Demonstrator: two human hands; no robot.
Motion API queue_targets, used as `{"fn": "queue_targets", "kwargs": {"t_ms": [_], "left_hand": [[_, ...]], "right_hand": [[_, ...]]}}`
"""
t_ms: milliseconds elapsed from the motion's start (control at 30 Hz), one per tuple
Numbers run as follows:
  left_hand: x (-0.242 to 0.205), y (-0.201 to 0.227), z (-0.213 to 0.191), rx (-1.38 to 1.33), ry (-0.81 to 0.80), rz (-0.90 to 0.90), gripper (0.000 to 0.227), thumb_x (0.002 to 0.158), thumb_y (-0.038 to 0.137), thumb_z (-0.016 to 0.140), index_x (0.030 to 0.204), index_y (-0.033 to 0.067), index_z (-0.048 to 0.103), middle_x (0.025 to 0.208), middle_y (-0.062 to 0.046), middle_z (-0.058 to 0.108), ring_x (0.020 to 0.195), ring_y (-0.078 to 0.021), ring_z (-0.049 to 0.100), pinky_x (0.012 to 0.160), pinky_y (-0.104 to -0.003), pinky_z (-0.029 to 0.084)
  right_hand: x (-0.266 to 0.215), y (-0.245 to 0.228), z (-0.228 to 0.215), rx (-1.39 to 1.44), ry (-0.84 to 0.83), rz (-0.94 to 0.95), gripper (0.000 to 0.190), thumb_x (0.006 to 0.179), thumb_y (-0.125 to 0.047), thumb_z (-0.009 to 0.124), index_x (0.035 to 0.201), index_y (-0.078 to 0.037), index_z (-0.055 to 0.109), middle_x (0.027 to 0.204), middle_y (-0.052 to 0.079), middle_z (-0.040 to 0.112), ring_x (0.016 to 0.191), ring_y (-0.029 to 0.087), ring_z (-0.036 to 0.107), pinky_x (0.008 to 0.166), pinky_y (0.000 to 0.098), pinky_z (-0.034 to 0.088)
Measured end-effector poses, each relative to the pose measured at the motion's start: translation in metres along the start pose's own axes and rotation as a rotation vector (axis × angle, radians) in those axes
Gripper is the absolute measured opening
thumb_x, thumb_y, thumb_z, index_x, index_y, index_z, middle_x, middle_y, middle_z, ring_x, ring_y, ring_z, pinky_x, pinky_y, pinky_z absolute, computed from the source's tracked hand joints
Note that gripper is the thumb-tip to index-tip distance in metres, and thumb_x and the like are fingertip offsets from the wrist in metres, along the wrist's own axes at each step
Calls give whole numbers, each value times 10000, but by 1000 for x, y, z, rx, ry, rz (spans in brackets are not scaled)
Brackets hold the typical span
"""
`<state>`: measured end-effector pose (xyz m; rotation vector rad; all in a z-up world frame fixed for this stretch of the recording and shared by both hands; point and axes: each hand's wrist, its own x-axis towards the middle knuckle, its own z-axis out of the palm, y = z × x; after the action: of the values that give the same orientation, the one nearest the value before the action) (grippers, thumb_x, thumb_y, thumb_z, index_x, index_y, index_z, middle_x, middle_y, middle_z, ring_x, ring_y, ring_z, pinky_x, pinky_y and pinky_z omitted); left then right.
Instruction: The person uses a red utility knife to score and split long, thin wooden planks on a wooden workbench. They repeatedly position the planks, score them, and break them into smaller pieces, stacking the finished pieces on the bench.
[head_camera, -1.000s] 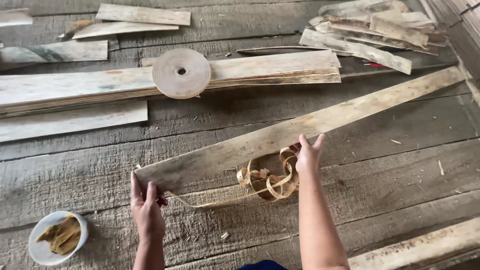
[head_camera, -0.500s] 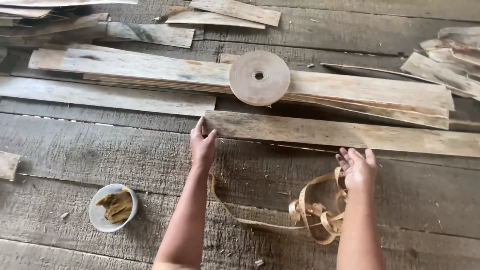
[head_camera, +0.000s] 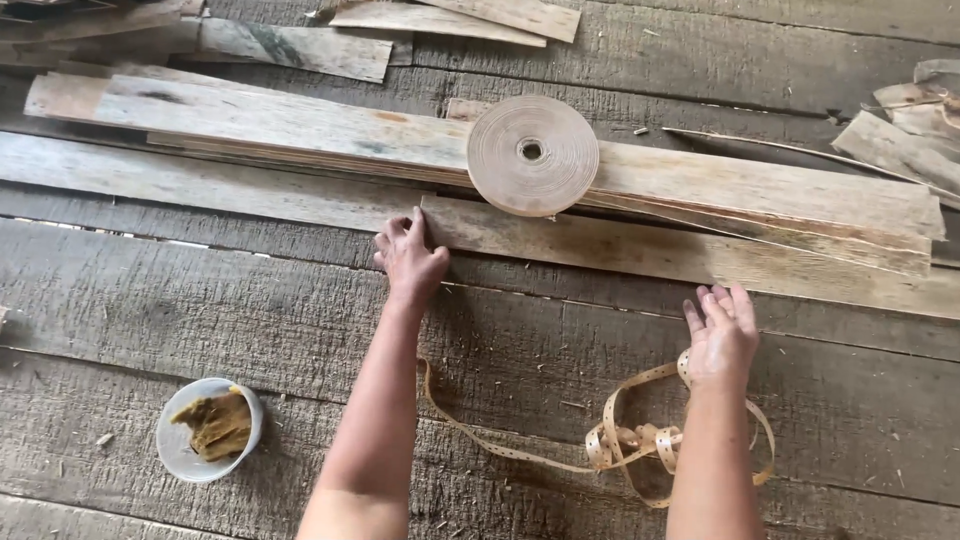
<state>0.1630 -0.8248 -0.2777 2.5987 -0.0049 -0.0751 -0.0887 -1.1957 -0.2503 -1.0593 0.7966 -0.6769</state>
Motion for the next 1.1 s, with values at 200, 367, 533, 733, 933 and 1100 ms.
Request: {"fn": "queue_targets", "kwargs": {"t_ms": [200, 367, 533, 733, 933, 1100], "left_hand": [[2, 1, -12, 7, -39, 83, 884, 742, 417, 743, 1564, 286, 444, 1343, -60, 451, 1220, -379, 404, 944, -519, 408], [3, 17, -39, 107, -173, 101, 811, 806, 510, 723, 1538, 256, 483, 1333, -57, 444, 1211, -343, 436, 919, -468, 402], [14, 12, -34, 121, -164, 112, 754, 845, 524, 722, 1520, 276, 496, 1289, -58, 472, 1191, -333, 459, 906, -477, 414], [10, 10, -43, 52, -174, 110, 758, 817, 525, 773, 1498, 292, 536, 1305, -73, 490, 1221, -343, 464, 931, -485, 433], [8, 14, -49, 52, -170, 104, 782, 796, 565, 790, 1491, 297, 552, 1289, -61, 492, 1208, -334, 466, 924, -480, 437], [8, 13, -36, 88, -155, 117, 834, 807, 585, 754, 1537, 290, 477, 1304, -51, 443, 1228, -317, 428, 936, -487, 419]], "right_hand": [[-13, -9, 20, -105, 29, -85, 613, 992, -31, 650, 1539, -77, 375, 1340, 136, 415, 1236, 217, 561, 1008, 413, 604], [-10, -6, 26, -173, 73, -108, 556, 979, -31, 653, 1494, -100, 455, 1350, 140, 404, 1193, 209, 538, 964, 384, 593], [-13, -9, 32, -121, 73, -102, 524, 968, -65, 682, 1458, -125, 505, 1352, 126, 404, 1221, 210, 539, 977, 380, 593], [7, 2, 13, -13, 106, -78, 523, 934, -56, 701, 1424, -120, 529, 1352, 119, 409, 1225, 226, 566, 1000, 404, 583], [11, 7, 18, -23, 123, -94, 567, 924, -34, 708, 1449, -99, 507, 1415, 158, 376, 1300, 263, 530, 1061, 435, 523], [12, 6, 20, -203, 96, -125, 585, 947, -38, 694, 1483, -67, 464, 1487, 222, 319, 1333, 259, 474, 1088, 400, 500]]}}
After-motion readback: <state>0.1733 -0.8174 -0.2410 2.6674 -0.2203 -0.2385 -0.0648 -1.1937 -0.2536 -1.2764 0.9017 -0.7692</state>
